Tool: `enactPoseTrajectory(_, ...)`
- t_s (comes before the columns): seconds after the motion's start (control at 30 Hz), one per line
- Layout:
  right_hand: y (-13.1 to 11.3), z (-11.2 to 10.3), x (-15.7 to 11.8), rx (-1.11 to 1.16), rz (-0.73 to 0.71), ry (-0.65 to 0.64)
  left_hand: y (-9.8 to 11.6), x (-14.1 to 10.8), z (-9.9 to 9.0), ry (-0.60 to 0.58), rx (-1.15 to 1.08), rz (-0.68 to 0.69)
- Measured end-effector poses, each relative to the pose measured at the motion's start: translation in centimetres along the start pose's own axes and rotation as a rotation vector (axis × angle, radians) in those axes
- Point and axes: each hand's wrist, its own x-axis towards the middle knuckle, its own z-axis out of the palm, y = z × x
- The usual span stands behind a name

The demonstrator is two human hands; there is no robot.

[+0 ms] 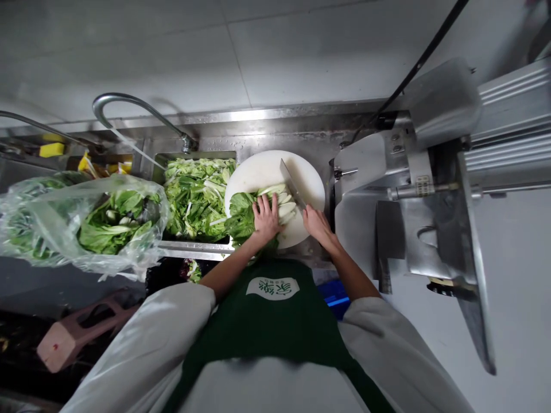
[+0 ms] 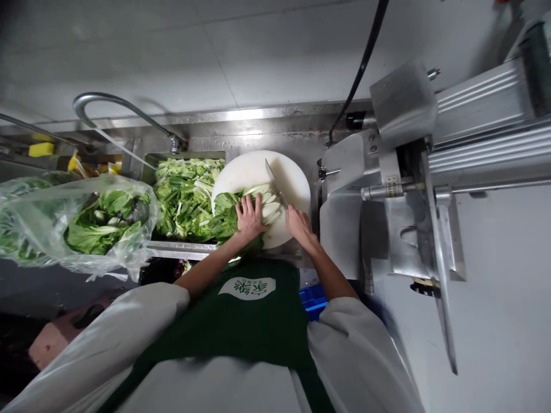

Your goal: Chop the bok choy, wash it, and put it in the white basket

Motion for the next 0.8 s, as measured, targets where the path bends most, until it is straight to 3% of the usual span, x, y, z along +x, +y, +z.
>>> enactPoseTrajectory(0.13,-0.9,0.7,-0.5,-0.018,-0.051,-0.008,-4.6,4.3,-0.5,-0.084,-0.04,0.059)
enactPoseTrajectory(0.23,-2.1,1.6,-0.8,-0.028,-0.104,0.003,-6.6,6.4,-0.5,-0.168,-0.067,0.064)
enactPoseTrajectory(0.5,-0.8,1.0,-0.1,-0.049,-0.131,0.004,-6.9,8.1,-0.5,-0.301,-0.132,0.036)
enactPoseTrajectory(0.63,-0.2,0.4,-0.1,-0.062,-0.129,0.02,-7.1,8.3,-1.1,-0.249,-0.158,0.022)
enactPoseTrajectory(0.8,0.1,-0.2,-2.1,-0.105,-0.108,0.02,-6.8,6.1,-0.6,-0.189,-0.172,0.078)
